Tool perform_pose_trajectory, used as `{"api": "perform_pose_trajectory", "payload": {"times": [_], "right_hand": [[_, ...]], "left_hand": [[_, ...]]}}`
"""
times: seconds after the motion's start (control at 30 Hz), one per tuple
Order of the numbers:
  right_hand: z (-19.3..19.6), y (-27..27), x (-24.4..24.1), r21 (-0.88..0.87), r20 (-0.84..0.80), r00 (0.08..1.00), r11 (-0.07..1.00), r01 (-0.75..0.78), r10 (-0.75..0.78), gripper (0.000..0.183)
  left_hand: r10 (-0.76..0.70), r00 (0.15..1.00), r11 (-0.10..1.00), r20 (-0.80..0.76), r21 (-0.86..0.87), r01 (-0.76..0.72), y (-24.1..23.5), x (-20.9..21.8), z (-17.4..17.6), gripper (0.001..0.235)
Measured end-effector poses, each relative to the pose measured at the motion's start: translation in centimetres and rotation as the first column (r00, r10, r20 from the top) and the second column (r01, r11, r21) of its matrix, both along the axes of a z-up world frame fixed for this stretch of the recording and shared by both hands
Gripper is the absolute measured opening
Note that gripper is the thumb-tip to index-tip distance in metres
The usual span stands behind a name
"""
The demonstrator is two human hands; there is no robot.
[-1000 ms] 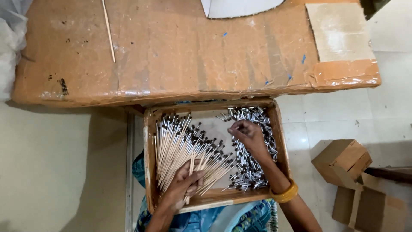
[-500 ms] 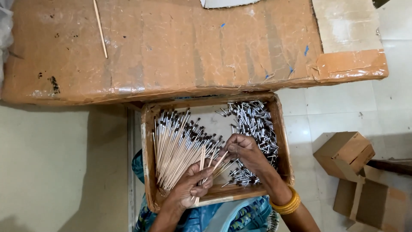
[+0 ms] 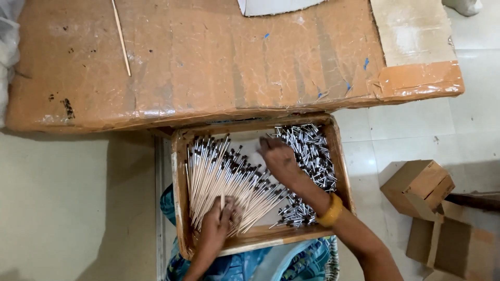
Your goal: Sorting wooden matchsticks from a bulk container into groups or bundles in a workshop environment.
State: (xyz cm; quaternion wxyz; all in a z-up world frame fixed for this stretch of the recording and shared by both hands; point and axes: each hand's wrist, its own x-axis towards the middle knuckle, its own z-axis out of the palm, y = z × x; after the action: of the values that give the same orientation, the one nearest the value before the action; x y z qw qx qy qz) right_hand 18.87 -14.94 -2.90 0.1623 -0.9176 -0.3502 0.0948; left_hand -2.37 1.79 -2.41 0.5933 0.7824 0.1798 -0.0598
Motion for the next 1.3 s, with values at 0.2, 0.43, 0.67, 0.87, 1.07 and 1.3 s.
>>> {"api": "perform_pose_trajectory", "payload": {"times": [0.2,0.43,0.67,0.87,1.07,1.3], "right_hand": [[-1.5,0.3,2.1,-0.319,0.391,0.879,0.936,-0.149,0.273,0.03],[0.9,-3.4,-1.3,0.484,-0.394,0.915,0.827,0.286,-0.086,0.014],[2.9,-4.4,-4.9,0.468,-0.884,0.384,0.462,0.754,0.268,0.01],[1.3,-5.1,-5.5,0.518,-0.855,0.428,0.505,0.691,0.292,0.011],[2.9,-3.2,-4.6,0.472,-0.858,0.471,0.675,0.567,0.205,0.017],[-3.2,-1.4,2.0,-0.057,0.314,0.949,0.998,0.012,0.006,0.015]], "left_hand": [[0.082,0.97,0.817,-0.227,-0.542,-0.196,1.1,-0.8,-2.5,0.032],[0.002,0.97,0.379,-0.242,-0.898,-0.225,0.3,2.2,1.0,0.04],[-0.102,0.947,0.27,-0.305,-0.925,-0.268,-0.8,3.3,2.5,0.039],[-0.113,0.963,0.234,-0.246,-0.948,-0.215,-1.1,2.8,1.4,0.024],[-0.013,1.0,0.799,-0.012,-0.601,0.003,-1.7,1.6,0.9,0.02],[0.002,0.999,1.0,-0.047,0.021,-0.001,0.3,-0.6,-0.1,0.024]]}}
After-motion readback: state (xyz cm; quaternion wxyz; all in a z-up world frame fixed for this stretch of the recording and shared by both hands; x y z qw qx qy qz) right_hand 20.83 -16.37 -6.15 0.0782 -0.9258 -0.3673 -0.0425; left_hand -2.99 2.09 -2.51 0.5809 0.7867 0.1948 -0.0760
